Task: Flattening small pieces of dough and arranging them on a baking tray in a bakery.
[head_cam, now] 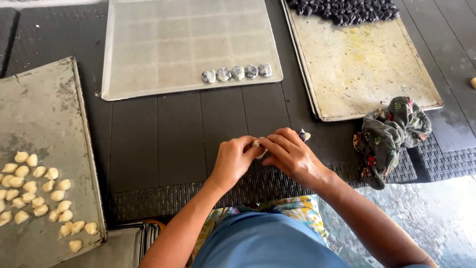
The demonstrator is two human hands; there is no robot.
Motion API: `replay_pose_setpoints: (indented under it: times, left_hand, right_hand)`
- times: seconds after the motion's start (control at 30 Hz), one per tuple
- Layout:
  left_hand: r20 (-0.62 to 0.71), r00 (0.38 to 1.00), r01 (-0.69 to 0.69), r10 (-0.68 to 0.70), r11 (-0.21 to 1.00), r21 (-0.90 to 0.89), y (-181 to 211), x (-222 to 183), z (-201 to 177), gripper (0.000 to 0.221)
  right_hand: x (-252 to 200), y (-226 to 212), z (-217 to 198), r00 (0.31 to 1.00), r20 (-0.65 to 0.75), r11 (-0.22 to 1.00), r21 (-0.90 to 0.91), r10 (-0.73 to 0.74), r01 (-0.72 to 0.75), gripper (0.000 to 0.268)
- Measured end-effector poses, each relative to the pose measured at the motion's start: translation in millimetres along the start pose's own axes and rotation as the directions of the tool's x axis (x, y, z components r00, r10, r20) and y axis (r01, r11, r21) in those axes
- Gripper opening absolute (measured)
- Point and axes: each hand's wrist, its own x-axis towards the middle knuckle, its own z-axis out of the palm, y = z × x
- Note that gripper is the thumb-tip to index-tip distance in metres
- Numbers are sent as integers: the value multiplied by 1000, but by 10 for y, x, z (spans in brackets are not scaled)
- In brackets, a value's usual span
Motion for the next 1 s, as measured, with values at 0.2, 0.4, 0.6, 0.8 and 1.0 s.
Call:
replay_pose_setpoints:
  times: [0.2,0.4,0.6,0.8,1.0]
  left_hand:
    - [179,953,298,-244,866,-403,143,6,-143,33]
    - [20,979,182,-204,817,-548,205,-20,-23,25]
    - [245,914,363,-323,383,-850,-130,22,113,26]
    - [-35,996,-79,80,997,16,-120,-27,72,29]
    - [-233,911,-296,341,932,209,-39,-263,150,61]
  right_hand:
    - [40,96,61,996,-86,998,61,-7,12,24]
    - [79,-18,70,961,-126,947,245,246,-210,6]
    - [-24,-153,76,973,-133,972,165,190,-167,18]
    - [-187,-9,393,959,-89,952,180,268,-249,15]
    - [-231,56,551,949,-35,933,193,315,-302,10]
